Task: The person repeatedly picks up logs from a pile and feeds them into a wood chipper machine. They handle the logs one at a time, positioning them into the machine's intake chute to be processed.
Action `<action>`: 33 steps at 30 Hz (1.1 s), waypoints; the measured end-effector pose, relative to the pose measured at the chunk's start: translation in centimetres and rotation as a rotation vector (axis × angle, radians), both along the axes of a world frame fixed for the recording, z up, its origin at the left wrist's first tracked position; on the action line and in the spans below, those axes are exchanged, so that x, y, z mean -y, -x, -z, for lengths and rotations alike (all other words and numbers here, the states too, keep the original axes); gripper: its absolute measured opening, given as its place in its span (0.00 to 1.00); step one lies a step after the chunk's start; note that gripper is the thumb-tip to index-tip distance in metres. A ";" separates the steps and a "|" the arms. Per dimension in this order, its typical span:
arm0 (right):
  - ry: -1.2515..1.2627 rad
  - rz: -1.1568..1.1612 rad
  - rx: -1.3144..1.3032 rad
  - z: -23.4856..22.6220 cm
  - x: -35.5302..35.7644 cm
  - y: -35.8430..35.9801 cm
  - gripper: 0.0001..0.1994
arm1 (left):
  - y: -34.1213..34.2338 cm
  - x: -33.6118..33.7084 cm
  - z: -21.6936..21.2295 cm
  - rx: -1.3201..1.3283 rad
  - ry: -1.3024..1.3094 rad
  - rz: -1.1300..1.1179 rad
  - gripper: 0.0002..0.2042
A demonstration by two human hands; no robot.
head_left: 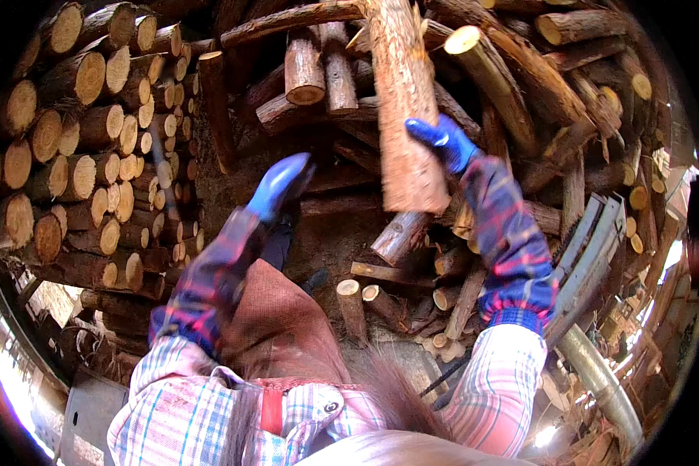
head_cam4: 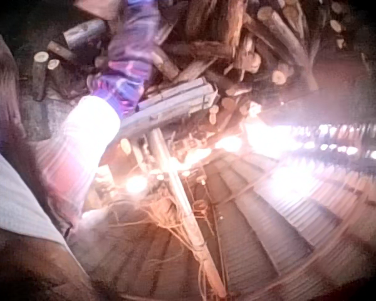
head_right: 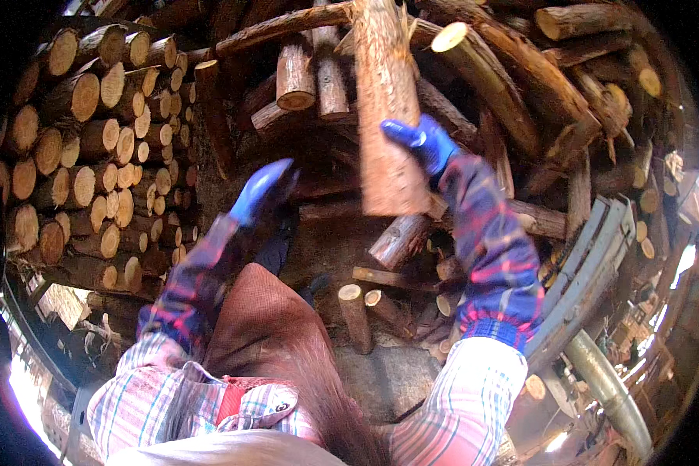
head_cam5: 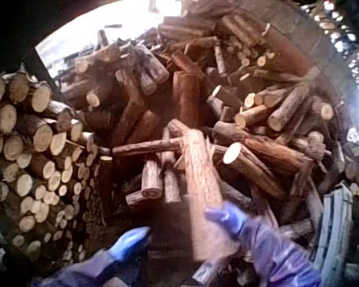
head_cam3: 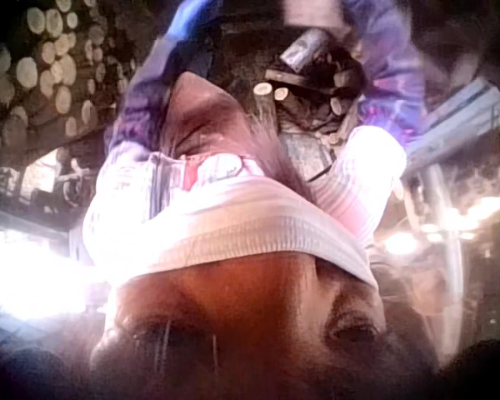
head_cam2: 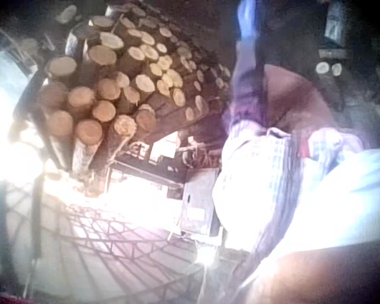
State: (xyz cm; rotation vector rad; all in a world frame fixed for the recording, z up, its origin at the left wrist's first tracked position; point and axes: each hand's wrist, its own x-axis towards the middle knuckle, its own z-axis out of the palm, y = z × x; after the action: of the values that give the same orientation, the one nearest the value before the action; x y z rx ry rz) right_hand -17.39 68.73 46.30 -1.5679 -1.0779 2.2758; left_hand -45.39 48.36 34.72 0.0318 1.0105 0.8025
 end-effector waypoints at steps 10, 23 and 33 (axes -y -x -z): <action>-0.059 0.492 -0.049 -10.3 33.7 -2.3 0.41 | -16.2 2.2 -10.8 0.423 0.039 -0.102 0.35; -0.946 0.659 0.314 -28.8 42.3 -38.8 0.35 | -44.1 5.5 -39.4 0.076 -1.230 0.320 0.28; -0.836 0.252 1.310 -28.5 49.1 -52.8 0.56 | -19.1 15.5 -17.9 -0.684 -0.496 0.862 0.19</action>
State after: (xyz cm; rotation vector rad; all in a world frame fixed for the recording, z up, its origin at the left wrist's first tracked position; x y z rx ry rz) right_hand 35.37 19.61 74.79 -2.4076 -1.5520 0.2411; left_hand -26.27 32.91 52.60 1.1557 1.2501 0.2019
